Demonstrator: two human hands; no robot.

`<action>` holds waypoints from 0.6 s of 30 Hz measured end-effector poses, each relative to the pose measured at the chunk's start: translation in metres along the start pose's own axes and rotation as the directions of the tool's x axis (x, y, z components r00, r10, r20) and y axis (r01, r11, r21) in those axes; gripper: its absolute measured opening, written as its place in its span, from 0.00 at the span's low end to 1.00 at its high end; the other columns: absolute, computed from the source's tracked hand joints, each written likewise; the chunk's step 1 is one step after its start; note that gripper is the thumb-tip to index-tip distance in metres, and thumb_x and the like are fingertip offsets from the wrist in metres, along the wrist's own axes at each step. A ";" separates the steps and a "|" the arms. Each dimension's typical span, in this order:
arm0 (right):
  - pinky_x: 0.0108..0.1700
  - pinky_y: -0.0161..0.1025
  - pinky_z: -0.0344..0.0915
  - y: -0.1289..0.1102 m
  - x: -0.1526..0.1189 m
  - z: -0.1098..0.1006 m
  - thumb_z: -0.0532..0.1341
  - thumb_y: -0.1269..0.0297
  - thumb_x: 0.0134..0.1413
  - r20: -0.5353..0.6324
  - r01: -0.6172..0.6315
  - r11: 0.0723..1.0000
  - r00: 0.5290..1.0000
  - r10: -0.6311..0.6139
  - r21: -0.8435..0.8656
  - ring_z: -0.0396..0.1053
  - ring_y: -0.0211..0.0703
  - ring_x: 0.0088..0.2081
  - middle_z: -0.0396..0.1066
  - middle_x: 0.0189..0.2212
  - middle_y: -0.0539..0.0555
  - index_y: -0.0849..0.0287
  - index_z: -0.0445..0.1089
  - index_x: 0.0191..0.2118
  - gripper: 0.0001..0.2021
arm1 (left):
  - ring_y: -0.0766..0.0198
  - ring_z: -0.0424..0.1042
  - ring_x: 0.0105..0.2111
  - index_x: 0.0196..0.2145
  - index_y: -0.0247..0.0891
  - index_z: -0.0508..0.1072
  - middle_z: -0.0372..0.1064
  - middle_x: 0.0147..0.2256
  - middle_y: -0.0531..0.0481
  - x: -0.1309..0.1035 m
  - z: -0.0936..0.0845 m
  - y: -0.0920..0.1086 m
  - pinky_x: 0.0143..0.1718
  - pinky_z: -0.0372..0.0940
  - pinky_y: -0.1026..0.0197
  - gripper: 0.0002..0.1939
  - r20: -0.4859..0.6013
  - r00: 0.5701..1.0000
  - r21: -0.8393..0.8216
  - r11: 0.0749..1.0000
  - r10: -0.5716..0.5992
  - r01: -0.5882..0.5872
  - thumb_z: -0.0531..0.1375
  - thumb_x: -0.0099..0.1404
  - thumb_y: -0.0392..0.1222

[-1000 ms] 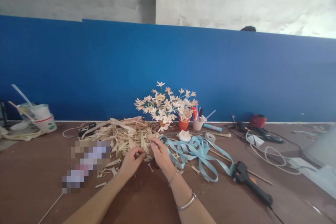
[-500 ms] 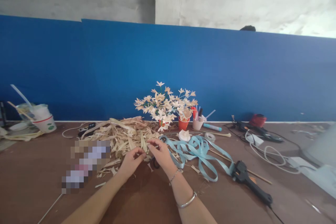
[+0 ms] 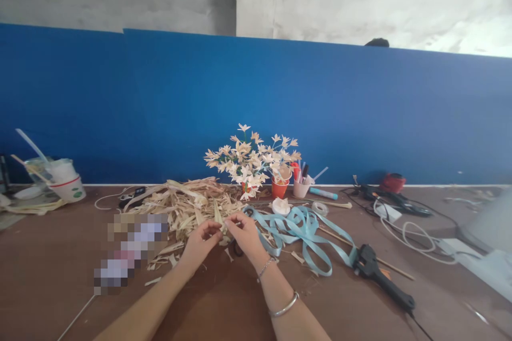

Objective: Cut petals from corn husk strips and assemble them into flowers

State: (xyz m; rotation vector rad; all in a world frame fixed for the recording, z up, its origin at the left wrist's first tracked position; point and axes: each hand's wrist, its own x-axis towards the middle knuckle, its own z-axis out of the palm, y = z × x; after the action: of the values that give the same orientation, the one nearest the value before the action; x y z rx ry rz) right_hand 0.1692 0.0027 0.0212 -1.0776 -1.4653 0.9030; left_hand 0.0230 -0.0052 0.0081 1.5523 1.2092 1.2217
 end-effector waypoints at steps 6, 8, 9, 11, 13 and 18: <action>0.29 0.33 0.62 0.001 0.000 0.001 0.59 0.61 0.46 0.011 -0.011 0.999 1.000 0.010 0.039 0.63 0.37 0.26 0.66 0.22 0.49 0.59 0.68 0.25 0.07 | 0.64 0.68 0.26 0.31 0.34 0.73 0.72 0.27 0.49 -0.001 0.001 0.000 0.29 0.62 0.63 0.12 0.035 0.998 -0.057 0.997 -0.052 0.054 0.60 0.51 0.45; 0.30 0.33 0.62 0.001 0.000 0.001 0.59 0.61 0.46 0.016 -0.014 0.999 1.000 0.013 0.041 0.64 0.37 0.26 0.67 0.22 0.49 0.59 0.68 0.25 0.07 | 0.64 0.68 0.26 0.31 0.34 0.73 0.72 0.27 0.50 -0.001 0.002 0.000 0.28 0.62 0.63 0.13 0.054 0.996 -0.081 0.994 -0.076 0.080 0.61 0.51 0.46; 0.30 0.33 0.62 0.002 0.000 0.001 0.59 0.61 0.46 0.014 -0.016 0.999 1.000 0.015 0.039 0.64 0.37 0.26 0.67 0.22 0.49 0.59 0.68 0.25 0.07 | 0.64 0.67 0.26 0.30 0.34 0.73 0.72 0.26 0.50 -0.002 0.002 0.000 0.28 0.61 0.64 0.13 0.059 0.995 -0.085 0.992 -0.083 0.088 0.61 0.50 0.46; 0.30 0.33 0.62 0.002 0.000 0.001 0.59 0.61 0.46 0.005 -0.018 0.999 1.000 0.018 0.032 0.64 0.38 0.26 0.67 0.22 0.49 0.59 0.68 0.25 0.07 | 0.64 0.67 0.26 0.29 0.35 0.73 0.71 0.25 0.51 -0.002 0.003 0.000 0.28 0.61 0.64 0.12 0.064 0.994 -0.084 0.992 -0.093 0.098 0.60 0.50 0.46; 0.29 0.33 0.62 0.002 0.000 0.001 0.59 0.61 0.46 -0.006 -0.020 1.000 1.000 0.020 0.020 0.64 0.37 0.26 0.67 0.22 0.49 0.59 0.68 0.25 0.07 | 0.65 0.66 0.25 0.28 0.35 0.73 0.70 0.24 0.52 -0.002 0.002 0.000 0.28 0.60 0.64 0.11 0.068 0.993 -0.088 0.991 -0.094 0.099 0.60 0.50 0.46; 0.28 0.32 0.61 0.004 0.001 0.001 0.59 0.62 0.46 -0.014 -0.021 1.000 1.000 0.021 -0.001 0.62 0.36 0.25 0.65 0.21 0.48 0.59 0.67 0.24 0.07 | 0.66 0.65 0.24 0.27 0.35 0.73 0.69 0.23 0.53 -0.001 0.002 -0.001 0.28 0.59 0.65 0.09 0.079 0.993 -0.108 0.990 -0.088 0.096 0.60 0.50 0.44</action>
State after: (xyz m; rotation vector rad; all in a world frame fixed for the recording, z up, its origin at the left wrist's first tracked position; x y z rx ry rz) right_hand 0.1688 0.0045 0.0174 -1.0998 -1.4450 0.9076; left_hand 0.0243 -0.0057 0.0064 1.4319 1.1331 1.1428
